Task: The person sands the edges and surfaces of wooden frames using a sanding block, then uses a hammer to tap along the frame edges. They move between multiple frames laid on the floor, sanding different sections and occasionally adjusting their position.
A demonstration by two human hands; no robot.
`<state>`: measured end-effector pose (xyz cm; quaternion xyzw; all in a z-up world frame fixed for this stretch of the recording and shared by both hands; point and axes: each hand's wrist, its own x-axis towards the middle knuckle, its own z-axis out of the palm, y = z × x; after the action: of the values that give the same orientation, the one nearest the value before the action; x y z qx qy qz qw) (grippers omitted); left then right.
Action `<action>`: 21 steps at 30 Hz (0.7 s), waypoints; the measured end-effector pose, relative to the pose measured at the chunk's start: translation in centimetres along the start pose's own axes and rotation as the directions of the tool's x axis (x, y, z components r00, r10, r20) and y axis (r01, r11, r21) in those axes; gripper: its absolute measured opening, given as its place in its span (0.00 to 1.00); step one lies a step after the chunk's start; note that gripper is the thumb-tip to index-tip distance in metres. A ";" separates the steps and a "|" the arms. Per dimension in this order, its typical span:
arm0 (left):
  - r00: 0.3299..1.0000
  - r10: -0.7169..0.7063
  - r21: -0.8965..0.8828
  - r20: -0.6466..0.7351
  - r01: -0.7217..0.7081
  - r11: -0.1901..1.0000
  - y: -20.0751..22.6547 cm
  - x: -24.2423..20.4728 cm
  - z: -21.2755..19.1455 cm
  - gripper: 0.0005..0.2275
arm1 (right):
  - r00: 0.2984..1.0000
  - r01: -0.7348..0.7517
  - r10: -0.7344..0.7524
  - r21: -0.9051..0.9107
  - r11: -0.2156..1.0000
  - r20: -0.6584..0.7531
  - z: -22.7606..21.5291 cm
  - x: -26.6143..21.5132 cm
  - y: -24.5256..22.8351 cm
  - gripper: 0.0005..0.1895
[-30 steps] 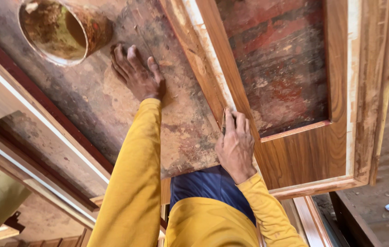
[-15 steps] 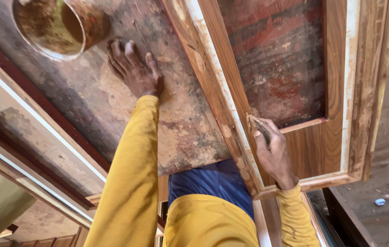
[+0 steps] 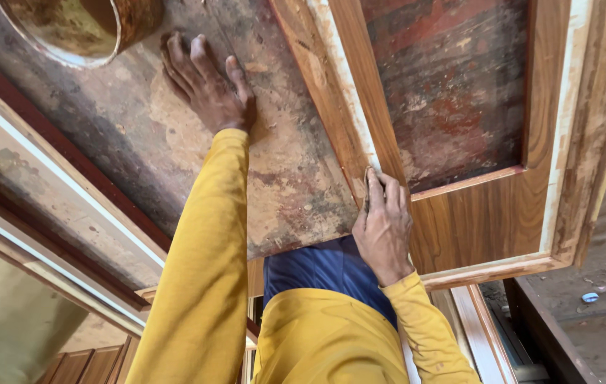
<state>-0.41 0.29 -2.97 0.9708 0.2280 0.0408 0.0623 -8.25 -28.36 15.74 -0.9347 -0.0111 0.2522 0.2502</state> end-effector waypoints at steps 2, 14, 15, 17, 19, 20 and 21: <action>1.000 -0.001 0.014 0.006 0.001 1.000 0.1 0.2 0.1 0.20 | 1.000 -0.010 0.010 0.023 1.000 0.015 -0.2 0.4 0.3 0.23; 1.000 -0.010 0.023 0.019 0.010 1.000 0.1 0.4 -0.4 0.20 | 0.919 -0.322 0.214 0.317 0.892 0.331 -5.2 1.1 3.2 0.25; 1.000 -0.013 0.011 0.027 0.013 1.000 0.3 0.3 -0.4 0.20 | 0.951 -0.240 0.155 0.322 0.916 0.269 -4.7 1.4 2.9 0.25; 0.999 -0.019 0.000 0.033 0.019 1.000 0.5 0.5 -0.4 0.19 | 0.990 -0.067 0.023 0.314 0.947 0.142 -3.5 2.3 2.3 0.25; 0.999 -0.022 0.010 0.036 0.021 1.000 0.3 0.5 -0.7 0.19 | 0.997 0.025 -0.044 0.251 0.968 0.071 -2.6 2.9 1.7 0.24; 0.999 -0.017 0.002 0.032 0.017 1.000 0.4 0.4 -0.8 0.19 | 0.996 0.066 -0.076 0.213 0.975 0.038 -2.2 3.0 1.5 0.24; 1.000 -0.012 -0.007 0.028 0.012 1.000 0.5 0.4 -0.9 0.20 | 0.997 0.063 -0.068 0.180 0.982 0.023 -1.9 3.0 1.3 0.24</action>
<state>0.04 0.09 -1.95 0.9697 0.2328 0.0277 0.0691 -4.82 -29.89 15.15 -0.9038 -0.0226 0.2571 0.3412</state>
